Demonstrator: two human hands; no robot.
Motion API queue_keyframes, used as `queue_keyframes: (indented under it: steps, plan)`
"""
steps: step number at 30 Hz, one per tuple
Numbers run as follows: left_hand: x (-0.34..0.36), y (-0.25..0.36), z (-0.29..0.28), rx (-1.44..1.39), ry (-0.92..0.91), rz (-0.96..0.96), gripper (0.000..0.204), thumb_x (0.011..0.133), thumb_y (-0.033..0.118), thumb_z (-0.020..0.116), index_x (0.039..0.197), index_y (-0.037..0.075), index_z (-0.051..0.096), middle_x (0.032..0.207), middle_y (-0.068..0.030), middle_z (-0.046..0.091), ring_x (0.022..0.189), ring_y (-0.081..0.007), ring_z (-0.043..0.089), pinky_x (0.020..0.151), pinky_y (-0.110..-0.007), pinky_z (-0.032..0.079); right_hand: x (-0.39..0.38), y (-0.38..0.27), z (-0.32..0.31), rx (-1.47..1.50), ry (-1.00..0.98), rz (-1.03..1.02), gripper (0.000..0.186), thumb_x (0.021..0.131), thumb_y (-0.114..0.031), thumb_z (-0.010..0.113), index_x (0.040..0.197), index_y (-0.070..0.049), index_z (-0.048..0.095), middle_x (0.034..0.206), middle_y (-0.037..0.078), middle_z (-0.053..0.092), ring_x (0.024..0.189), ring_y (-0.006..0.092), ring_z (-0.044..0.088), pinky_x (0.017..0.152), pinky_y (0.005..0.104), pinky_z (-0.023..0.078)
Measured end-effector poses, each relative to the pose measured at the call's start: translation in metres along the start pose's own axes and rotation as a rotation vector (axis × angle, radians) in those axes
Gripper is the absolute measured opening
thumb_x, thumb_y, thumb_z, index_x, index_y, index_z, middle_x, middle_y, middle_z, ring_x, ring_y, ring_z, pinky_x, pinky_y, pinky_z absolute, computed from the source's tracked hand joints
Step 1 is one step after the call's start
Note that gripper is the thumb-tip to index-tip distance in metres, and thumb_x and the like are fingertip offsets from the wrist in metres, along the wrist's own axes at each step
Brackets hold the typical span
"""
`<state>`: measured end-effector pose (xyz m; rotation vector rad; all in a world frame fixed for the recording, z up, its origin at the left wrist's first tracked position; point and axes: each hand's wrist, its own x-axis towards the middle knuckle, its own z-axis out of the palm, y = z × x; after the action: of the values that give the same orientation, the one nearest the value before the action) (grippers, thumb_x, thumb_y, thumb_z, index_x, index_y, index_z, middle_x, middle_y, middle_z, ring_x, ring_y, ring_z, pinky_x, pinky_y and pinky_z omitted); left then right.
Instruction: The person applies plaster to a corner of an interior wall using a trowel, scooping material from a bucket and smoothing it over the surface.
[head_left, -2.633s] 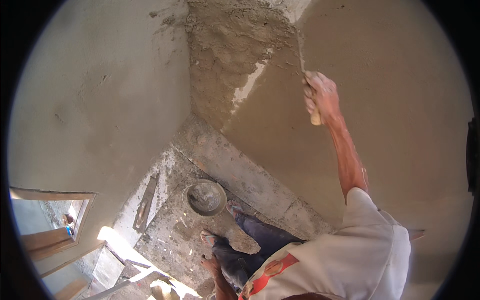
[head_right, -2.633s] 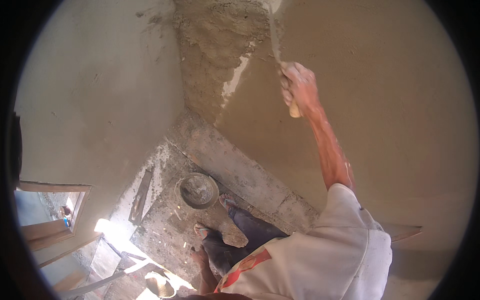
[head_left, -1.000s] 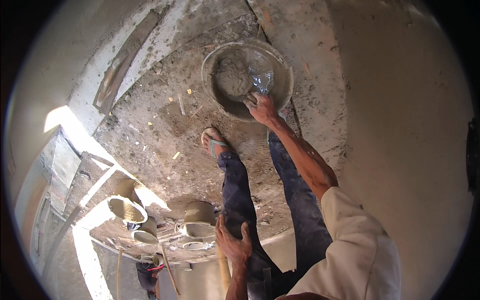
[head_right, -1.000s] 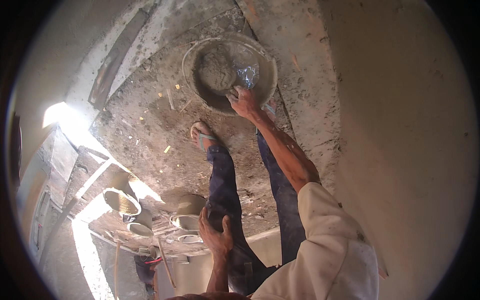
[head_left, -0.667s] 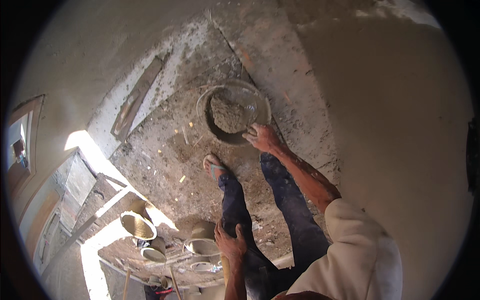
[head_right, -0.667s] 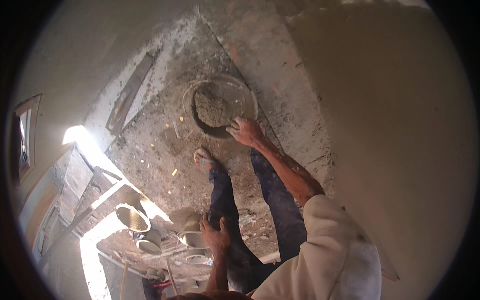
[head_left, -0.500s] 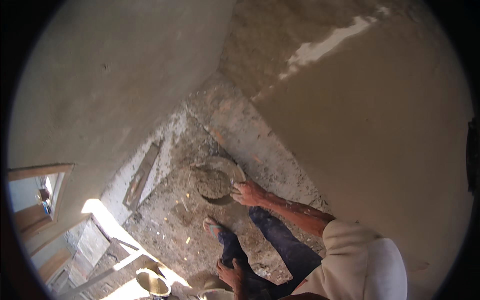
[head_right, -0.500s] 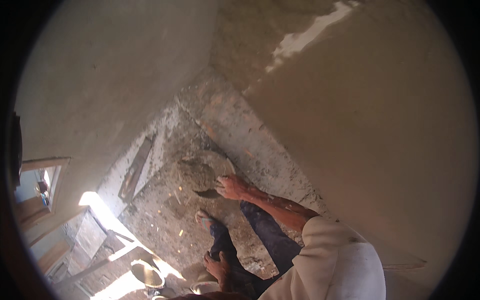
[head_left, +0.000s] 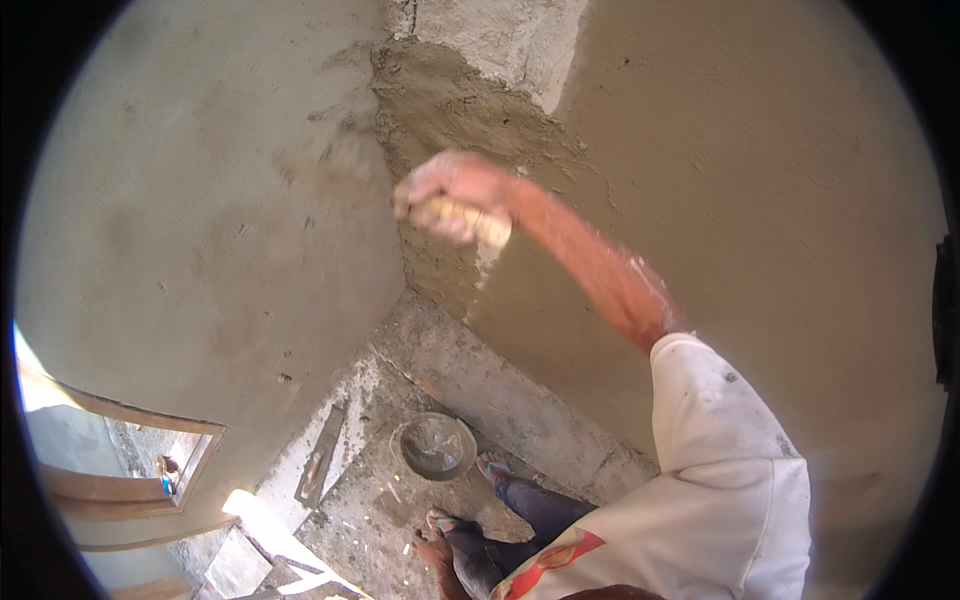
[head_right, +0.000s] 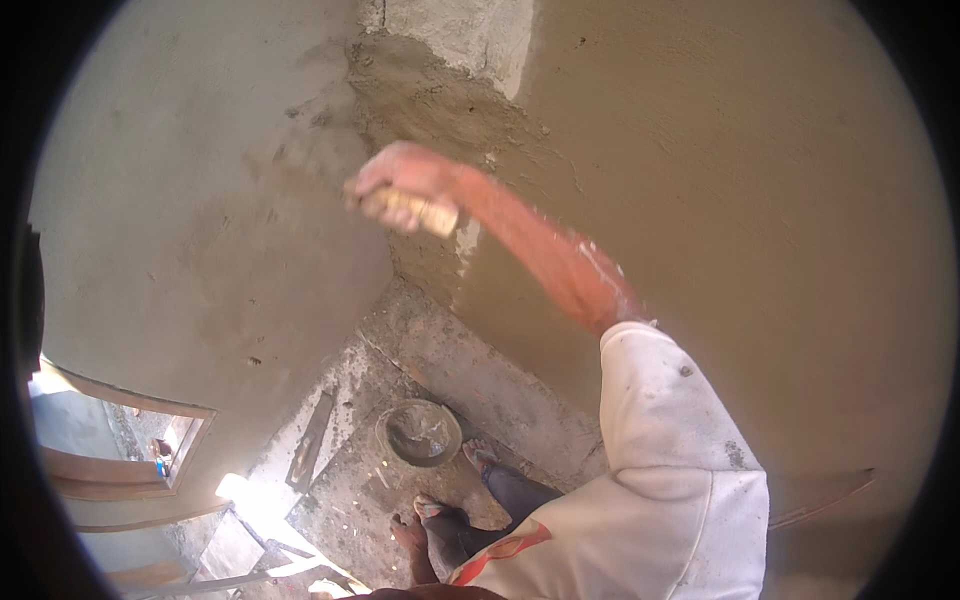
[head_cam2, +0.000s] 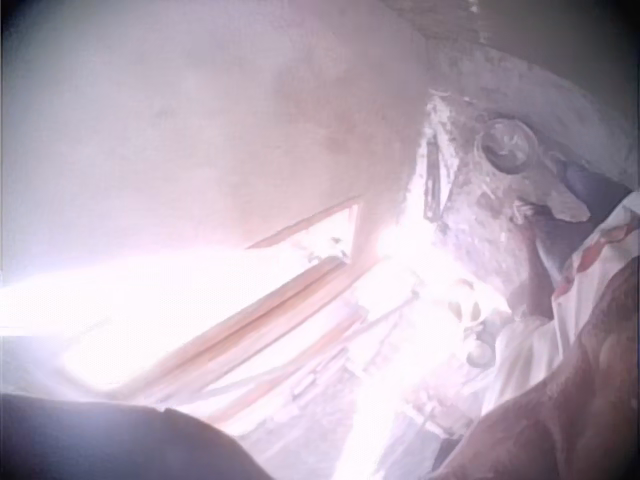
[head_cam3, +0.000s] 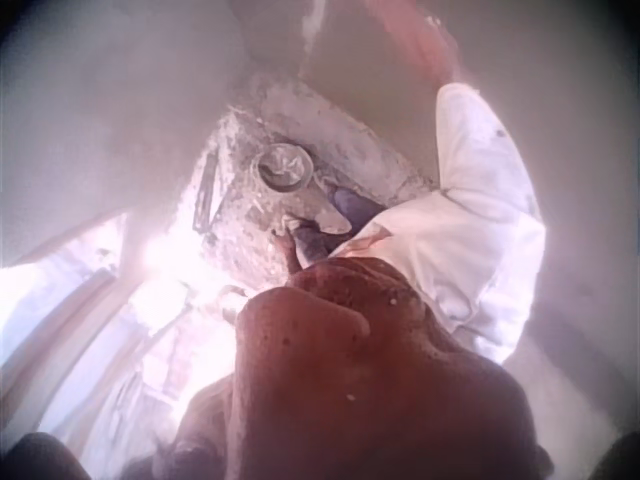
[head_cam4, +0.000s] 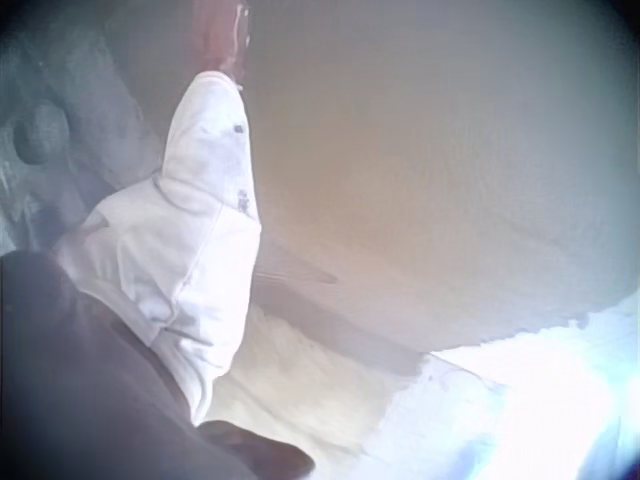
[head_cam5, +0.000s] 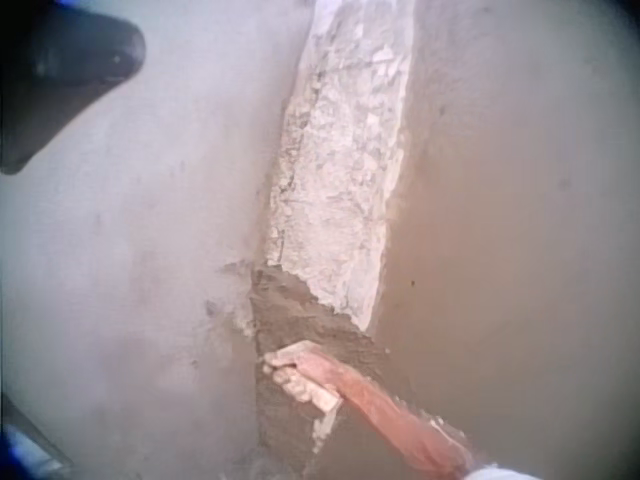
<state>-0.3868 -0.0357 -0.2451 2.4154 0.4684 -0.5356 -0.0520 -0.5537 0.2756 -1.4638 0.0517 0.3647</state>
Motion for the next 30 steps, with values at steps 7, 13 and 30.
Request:
queue_keyframes:
  steps: [7,13,30]
  plan:
    - [-0.017,-0.021,-0.005,0.019,-0.109,-0.145,0.071,0.087,0.026,0.080,0.141,-0.011,0.055,0.140,-0.0338,0.059,0.134,-0.0470,0.055,0.113,-0.049,0.044,-0.209,0.078,-0.025,-0.328,1.119,-0.233,0.027,0.107,-0.025,0.055,0.109,0.000,0.064,0.072,0.001,0.055,0.048,0.0079,0.049,0.037,0.0262,0.042]
    - [0.010,-0.085,0.023,0.238,-0.228,-0.172,0.063,0.090,0.035,0.075,0.129,-0.013,0.063,0.125,-0.0355,0.067,0.122,-0.0490,0.064,0.103,-0.052,0.051,-0.343,0.430,0.047,0.328,1.145,0.908,0.025,0.104,-0.026,0.057,0.089,-0.006,0.059,0.067,0.006,0.056,0.049,0.0186,0.051,0.044,0.0363,0.042]
    - [0.368,-0.104,0.280,-0.614,-0.507,-0.231,0.052,0.100,0.021,0.070,0.145,-0.002,0.059,0.117,-0.0127,0.074,0.102,-0.0207,0.067,0.090,-0.035,0.053,-0.090,0.863,0.118,-0.964,0.173,0.535,0.033,0.093,-0.017,0.071,0.119,0.001,0.060,0.106,0.022,0.072,0.096,0.0400,0.073,0.081,0.0473,0.059]
